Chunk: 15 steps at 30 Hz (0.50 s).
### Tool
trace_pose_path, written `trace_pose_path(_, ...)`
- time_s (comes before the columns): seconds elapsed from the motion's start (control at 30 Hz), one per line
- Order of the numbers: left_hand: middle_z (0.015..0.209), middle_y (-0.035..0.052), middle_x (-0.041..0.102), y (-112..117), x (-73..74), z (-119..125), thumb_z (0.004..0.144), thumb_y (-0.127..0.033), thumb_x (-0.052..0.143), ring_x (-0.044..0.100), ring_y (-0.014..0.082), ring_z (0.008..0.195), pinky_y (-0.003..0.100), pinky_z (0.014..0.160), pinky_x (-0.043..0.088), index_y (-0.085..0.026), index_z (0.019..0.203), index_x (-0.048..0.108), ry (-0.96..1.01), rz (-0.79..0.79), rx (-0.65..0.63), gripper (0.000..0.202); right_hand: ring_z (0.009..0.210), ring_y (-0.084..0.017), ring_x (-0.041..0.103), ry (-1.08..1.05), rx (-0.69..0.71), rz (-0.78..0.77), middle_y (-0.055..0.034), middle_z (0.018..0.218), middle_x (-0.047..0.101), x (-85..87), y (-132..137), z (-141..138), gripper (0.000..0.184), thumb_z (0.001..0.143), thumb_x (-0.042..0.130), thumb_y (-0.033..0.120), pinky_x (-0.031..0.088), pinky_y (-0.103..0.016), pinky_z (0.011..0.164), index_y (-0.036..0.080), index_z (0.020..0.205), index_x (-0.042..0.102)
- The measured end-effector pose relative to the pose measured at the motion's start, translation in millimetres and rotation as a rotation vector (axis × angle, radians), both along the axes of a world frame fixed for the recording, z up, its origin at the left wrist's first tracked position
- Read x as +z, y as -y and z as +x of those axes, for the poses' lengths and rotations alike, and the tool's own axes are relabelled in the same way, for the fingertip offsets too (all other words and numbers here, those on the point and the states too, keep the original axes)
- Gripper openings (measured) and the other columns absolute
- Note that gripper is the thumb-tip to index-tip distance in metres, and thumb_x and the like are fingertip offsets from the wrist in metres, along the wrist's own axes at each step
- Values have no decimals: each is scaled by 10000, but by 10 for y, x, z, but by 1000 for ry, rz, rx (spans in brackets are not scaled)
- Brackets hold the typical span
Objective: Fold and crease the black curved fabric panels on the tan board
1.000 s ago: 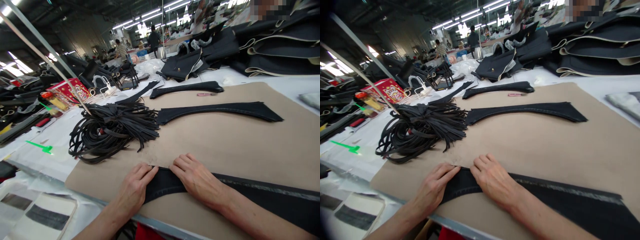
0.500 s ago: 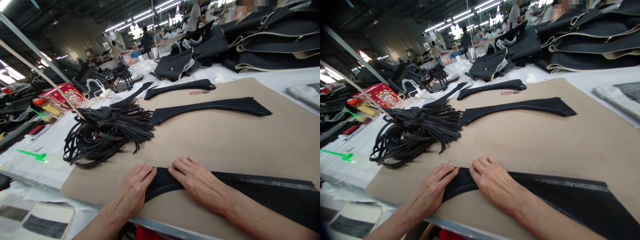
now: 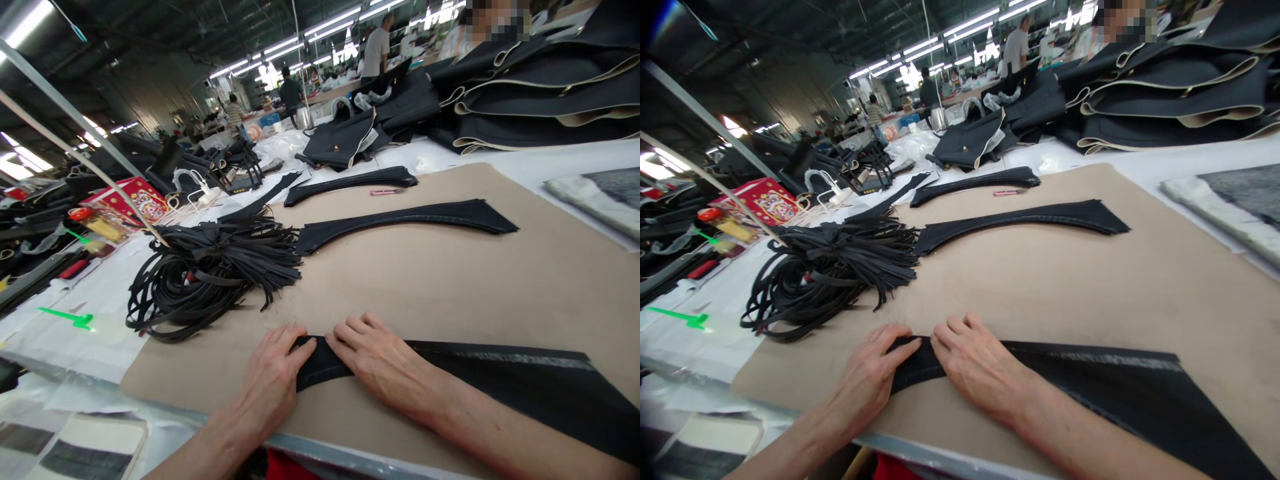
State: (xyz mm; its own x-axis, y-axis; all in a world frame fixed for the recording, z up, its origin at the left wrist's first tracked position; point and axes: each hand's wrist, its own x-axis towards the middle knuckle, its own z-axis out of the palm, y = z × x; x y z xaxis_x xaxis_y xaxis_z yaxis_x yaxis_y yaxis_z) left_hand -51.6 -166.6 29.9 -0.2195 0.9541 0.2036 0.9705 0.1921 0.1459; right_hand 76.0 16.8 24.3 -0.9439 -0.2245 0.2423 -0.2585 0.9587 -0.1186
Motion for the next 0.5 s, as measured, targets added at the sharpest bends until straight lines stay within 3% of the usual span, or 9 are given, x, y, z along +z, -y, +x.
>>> trace_pose_path(0.13, 1114, 110, 588, -81, -84, 149, 890, -35, 341, 544, 216, 1006, 378, 897, 507, -145, 1286, 486, 114, 19, 20, 435, 859, -211, 451, 7, 0, 14, -41, 936, 523, -7, 2, -1, 98, 940, 588, 137, 332, -372, 728, 123, 1036, 583)
trace_pose_path(0.3, 1136, 124, 587, -75, -164, 234, 876, -22, 349, 541, 233, 1028, 402, 902, 508, -120, 1344, 402, 63, 66, 56, 481, 863, -212, 450, -48, 30, 2, -50, 955, 532, -42, -95, 30, 175, 956, 549, 109, 336, -364, 758, 100, 1130, 545)
trace_pose_path(0.43, 1058, 94, 589, -90, -129, 260, 886, -20, 349, 530, 226, 964, 399, 863, 523, -153, 1354, 424, 70, -1, 42, 492, 816, -203, 452, -43, -6, -82, -36, 889, 530, -74, -262, 165, 42, 930, 585, 94, 330, -353, 764, 132, 925, 567)
trace_pose_path(0.5, 1047, 85, 577, -111, -116, 263, 896, -28, 355, 514, 227, 960, 402, 855, 528, -183, 1358, 444, 69, -31, 42, 495, 795, -199, 450, -27, -17, -107, -27, 850, 520, -83, -338, 250, 93, 915, 600, 86, 327, -349, 757, 143, 856, 558)
